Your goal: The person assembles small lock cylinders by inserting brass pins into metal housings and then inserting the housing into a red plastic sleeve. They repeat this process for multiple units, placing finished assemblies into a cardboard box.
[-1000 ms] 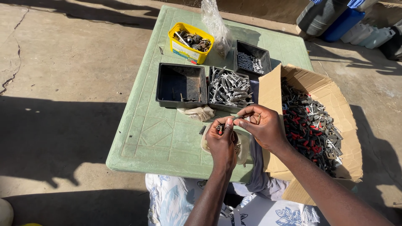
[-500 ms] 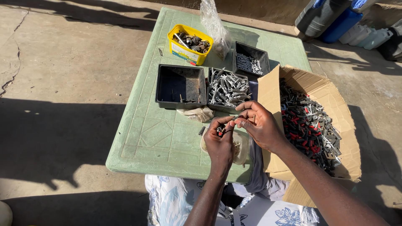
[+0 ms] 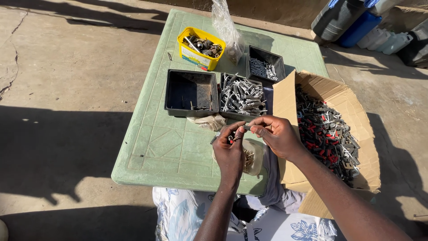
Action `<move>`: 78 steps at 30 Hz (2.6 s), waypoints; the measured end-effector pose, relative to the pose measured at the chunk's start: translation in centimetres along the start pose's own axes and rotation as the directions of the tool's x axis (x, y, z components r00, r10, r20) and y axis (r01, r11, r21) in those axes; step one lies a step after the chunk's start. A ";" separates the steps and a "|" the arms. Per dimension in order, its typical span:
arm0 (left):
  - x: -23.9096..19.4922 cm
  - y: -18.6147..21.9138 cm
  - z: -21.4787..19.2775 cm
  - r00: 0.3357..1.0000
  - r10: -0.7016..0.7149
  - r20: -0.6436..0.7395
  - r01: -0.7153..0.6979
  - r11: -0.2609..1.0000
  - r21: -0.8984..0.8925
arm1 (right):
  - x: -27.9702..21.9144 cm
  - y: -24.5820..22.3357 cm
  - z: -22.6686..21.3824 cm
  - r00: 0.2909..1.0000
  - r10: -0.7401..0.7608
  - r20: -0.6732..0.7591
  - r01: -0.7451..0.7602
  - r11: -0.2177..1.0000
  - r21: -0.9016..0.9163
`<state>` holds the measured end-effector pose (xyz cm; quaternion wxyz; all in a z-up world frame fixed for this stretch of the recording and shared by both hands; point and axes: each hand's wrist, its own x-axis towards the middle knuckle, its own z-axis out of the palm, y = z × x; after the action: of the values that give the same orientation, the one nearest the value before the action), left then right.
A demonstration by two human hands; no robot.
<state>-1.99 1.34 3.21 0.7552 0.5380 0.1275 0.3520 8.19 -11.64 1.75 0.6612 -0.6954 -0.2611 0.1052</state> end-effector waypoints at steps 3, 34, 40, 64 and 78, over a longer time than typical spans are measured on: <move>-0.1 -0.1 0.0 0.998 -0.029 0.060 0.033 0.997 -0.064 | -0.1 -1.0 -0.6 0.997 -0.074 -0.040 0.066 0.985 -0.159; 0.2 -1.4 0.1 0.857 -0.461 0.228 0.408 0.337 -0.849 | -0.1 -5.7 3.0 0.896 0.135 0.423 0.227 0.680 -0.697; 1.2 -1.9 -0.8 0.847 -0.474 0.241 0.409 0.293 -0.864 | 0.8 -5.0 2.6 0.929 0.122 0.351 -0.019 0.959 -0.283; 0.6 -4.1 1.5 0.900 -0.437 -0.007 0.340 0.711 -0.615 | 0.9 -3.8 -0.4 0.977 0.087 0.194 -0.046 0.977 -0.208; 0.8 -4.2 1.0 0.902 -0.425 0.076 0.399 0.754 -0.521 | 1.1 -3.2 -0.6 0.971 0.156 0.183 -0.138 0.984 -0.109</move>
<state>0.85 0.43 -0.07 0.9284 0.2614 0.1593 0.2109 8.64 -11.65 5.17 0.5895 -0.7304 -0.2756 0.2075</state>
